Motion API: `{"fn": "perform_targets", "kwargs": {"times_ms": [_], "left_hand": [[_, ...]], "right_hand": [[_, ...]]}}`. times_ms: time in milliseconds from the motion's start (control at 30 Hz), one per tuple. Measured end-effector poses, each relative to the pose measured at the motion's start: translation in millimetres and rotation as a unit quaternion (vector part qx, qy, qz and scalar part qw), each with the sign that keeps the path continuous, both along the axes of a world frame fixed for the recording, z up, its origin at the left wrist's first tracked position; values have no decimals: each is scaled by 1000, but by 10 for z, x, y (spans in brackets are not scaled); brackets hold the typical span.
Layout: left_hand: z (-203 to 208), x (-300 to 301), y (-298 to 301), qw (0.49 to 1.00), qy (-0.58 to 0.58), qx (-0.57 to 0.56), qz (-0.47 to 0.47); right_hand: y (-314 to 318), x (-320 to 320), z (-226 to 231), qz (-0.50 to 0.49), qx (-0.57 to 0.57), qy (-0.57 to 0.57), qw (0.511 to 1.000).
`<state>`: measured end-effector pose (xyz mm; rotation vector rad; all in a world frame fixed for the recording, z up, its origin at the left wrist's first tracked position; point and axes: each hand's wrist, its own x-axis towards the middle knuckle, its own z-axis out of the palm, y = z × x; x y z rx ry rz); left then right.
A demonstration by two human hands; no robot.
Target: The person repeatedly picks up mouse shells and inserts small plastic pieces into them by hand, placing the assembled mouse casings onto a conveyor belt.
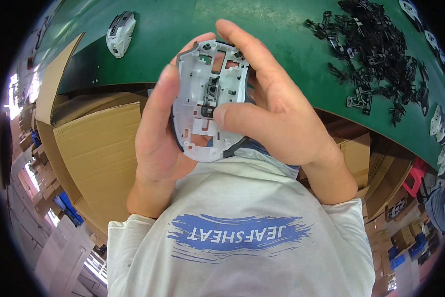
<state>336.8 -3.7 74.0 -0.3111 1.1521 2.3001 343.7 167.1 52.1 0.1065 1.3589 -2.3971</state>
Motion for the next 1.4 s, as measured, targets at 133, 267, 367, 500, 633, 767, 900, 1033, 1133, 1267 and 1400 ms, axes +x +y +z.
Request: {"fn": "perform_targets", "kwargs": {"times_ms": [133, 267, 367, 500, 633, 767, 900, 1033, 1133, 1267, 1400], "left_hand": [[-4, -87, 4, 990, 75, -116, 10], [-108, -157, 8, 971, 157, -178, -12], [-190, -149, 4, 952, 227, -204, -25], [-269, -128, -20, 952, 257, -160, -36], [-325, -127, -2, 937, 277, -209, -41], [-314, -68, 42, 919, 307, -243, -40], [-352, 13, 58, 945, 236, -225, -4], [-311, 19, -81, 942, 248, -222, -42], [-163, 41, -203, 962, 188, -192, -44], [173, 148, -622, 975, 126, -158, 88], [886, 474, -1986, 933, 269, -145, 188]], "right_hand": [[91, -94, -183, -131, 332, 331, 874], [191, 34, -37, -57, 448, 442, 775], [136, 42, -117, -48, 466, 461, 754], [132, 78, 49, 27, 502, 395, 769], [129, 51, -7, 30, 491, 398, 774], [178, 86, -3, 61, 459, 383, 799], [155, 113, -70, 61, 450, 374, 809], [147, 186, -69, 81, 463, 409, 782], [39, 296, 82, 1, 453, 430, 781], [264, 73, 203, -15, 453, 451, 769], [683, -334, 43, -106, 664, 437, 598]]}}
